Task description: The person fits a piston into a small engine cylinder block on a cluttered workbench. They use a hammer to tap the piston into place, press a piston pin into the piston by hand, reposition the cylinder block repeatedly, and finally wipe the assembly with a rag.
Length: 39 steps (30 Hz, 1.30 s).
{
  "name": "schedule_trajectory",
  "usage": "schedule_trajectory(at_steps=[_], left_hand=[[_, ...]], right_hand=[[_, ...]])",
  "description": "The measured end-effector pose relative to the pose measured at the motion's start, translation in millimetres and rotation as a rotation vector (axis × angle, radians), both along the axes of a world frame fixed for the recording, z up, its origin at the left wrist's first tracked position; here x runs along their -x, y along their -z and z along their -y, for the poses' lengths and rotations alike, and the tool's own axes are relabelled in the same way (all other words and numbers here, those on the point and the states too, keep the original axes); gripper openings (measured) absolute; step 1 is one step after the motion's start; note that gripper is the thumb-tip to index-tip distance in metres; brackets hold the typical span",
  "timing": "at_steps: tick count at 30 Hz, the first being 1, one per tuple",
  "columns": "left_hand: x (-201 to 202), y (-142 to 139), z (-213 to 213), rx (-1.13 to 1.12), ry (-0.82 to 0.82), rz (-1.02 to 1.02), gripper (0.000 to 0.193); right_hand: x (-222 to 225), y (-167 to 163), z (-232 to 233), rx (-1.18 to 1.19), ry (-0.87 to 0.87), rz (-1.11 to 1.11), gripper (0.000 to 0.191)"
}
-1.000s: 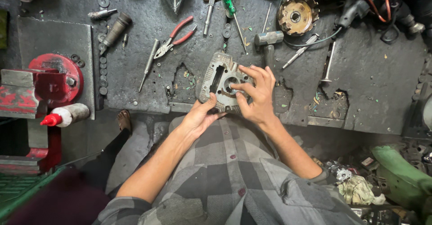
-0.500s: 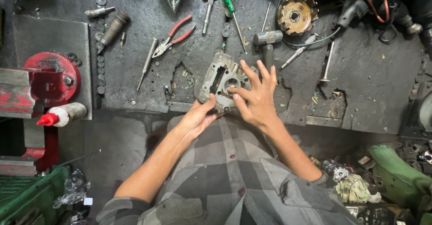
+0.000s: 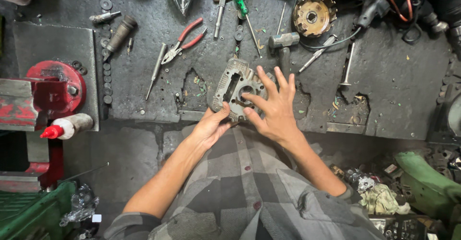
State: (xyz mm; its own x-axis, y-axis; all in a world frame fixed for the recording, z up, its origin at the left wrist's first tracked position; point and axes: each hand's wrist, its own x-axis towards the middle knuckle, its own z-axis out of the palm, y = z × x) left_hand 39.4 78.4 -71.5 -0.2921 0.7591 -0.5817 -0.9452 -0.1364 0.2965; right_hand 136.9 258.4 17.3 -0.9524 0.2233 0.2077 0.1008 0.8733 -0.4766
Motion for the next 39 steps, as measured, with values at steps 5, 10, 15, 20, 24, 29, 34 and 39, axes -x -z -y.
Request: schedule_trajectory(at_steps=[5,10,15,20,24,29,34,39], left_hand=[[0,4,-1,-0.007,-0.038,0.017,0.071],[1,7,-1,-0.001,-0.034,0.018,0.073],[1,7,0,0.023,-0.036,0.029,0.072],[1,7,0,0.046,-0.047,0.041,0.072],[0,8,1,0.011,-0.059,0.035,0.072],[0,8,1,0.041,-0.041,0.021,0.072],[-1,8,0,0.018,-0.055,0.031,0.071],[-1,9,1,0.017,-0.062,0.042,0.069]], right_hand=[[-1,7,0,0.131,-0.012,-0.042,0.043],[-2,12,-2,0.176,-0.035,-0.018,0.045],[-2,11,-5,0.191,-0.08,0.004,0.046],[-1,8,-6,0.236,-0.087,-0.069,0.049],[0,6,-4,0.2,-0.101,0.001,0.046],[1,5,-2,0.226,-0.065,-0.063,0.047],[4,4,-3,0.136,-0.118,0.08,0.039],[4,1,-6,0.239,-0.064,-0.064,0.043]])
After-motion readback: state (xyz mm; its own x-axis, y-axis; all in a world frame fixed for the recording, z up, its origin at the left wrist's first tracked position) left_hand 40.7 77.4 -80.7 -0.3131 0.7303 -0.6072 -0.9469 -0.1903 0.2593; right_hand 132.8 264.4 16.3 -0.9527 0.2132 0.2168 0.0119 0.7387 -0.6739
